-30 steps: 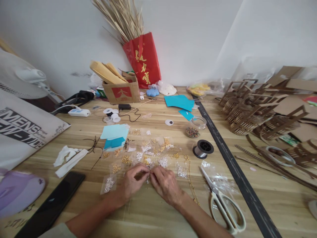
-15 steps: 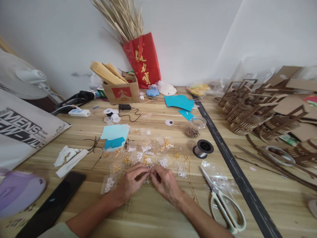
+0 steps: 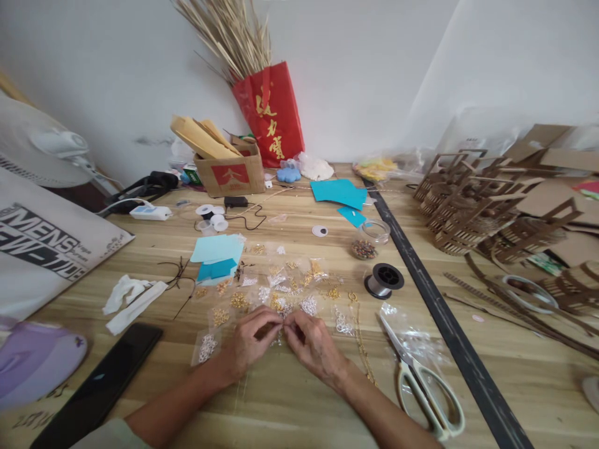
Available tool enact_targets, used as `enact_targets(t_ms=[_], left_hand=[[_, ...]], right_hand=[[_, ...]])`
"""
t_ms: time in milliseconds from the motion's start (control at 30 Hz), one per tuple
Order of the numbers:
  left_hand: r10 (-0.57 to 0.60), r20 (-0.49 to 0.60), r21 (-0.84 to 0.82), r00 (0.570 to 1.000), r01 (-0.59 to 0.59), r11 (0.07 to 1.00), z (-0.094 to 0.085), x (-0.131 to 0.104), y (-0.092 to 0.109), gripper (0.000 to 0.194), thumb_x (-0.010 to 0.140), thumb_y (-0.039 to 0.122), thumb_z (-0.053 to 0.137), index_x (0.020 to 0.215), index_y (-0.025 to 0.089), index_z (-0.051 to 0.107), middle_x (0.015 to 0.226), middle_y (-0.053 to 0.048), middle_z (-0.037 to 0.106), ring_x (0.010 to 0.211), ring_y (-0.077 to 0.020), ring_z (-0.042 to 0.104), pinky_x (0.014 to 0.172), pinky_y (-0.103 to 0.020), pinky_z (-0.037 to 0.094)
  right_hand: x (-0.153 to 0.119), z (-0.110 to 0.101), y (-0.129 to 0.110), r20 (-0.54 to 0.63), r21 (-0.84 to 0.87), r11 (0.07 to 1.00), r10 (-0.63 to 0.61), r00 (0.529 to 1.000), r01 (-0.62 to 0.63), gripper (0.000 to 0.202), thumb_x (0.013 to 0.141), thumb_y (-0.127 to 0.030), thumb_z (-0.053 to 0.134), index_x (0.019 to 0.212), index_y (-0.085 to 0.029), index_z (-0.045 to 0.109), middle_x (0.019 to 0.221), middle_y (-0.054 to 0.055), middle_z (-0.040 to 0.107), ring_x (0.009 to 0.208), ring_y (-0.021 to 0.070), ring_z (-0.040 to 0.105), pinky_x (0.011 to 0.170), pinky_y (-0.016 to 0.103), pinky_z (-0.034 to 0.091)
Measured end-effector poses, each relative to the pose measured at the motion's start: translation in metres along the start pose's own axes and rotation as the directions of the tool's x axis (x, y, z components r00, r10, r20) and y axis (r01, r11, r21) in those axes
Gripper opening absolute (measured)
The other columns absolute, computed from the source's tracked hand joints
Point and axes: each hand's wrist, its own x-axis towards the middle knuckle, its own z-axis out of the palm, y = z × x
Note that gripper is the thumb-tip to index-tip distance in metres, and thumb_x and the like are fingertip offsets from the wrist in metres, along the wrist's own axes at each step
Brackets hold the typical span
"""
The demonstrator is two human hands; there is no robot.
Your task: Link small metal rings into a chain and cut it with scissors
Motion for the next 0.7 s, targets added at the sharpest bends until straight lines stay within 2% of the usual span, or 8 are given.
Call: enact_targets(t_ms=[267,433,700], left_hand=[[0.053,0.008,0.01,0.999,-0.053,0.999,0.0008,-0.0014,-0.002,0.014,0.085,0.008,0.053,0.086,0.014,0.065,0.079,-0.007,0.068,0.075,-0.0163,0.064,0.067,-0.027,0.054],[0.087,-0.005,0.042,0.996,-0.087,0.995,0.0029,-0.0031,-0.0045,0.016,0.088,0.011,0.052,0.097,0.014,0.065,0.083,-0.009,0.067,0.077,-0.0168,0.064,0.069,-0.029,0.055],[0.098,0.011,0.048,0.995,-0.098,0.994,0.0005,-0.0018,-0.0035,0.015,0.087,0.009,0.051,0.085,0.014,0.065,0.077,-0.007,0.065,0.074,-0.0162,0.061,0.067,-0.028,0.053]], right_hand=[[0.0005,-0.0005,-0.002,0.002,0.006,1.0,0.003,1.0,-0.003,0.013,0.09,-0.02,0.046,0.079,-0.017,0.053,0.066,-0.001,0.054,0.057,0.011,0.047,0.055,0.021,0.037],[0.0006,-0.0003,-0.0014,0.005,-0.019,1.0,-0.023,1.0,0.023,0.015,0.091,-0.02,0.046,0.077,-0.018,0.051,0.065,-0.001,0.052,0.057,0.0109,0.046,0.055,0.021,0.036],[-0.0002,0.0001,-0.0008,-0.004,-0.031,0.999,-0.011,1.0,0.011,0.013,0.09,-0.021,0.046,0.08,-0.018,0.053,0.067,0.0,0.055,0.057,0.0117,0.049,0.055,0.022,0.038]])
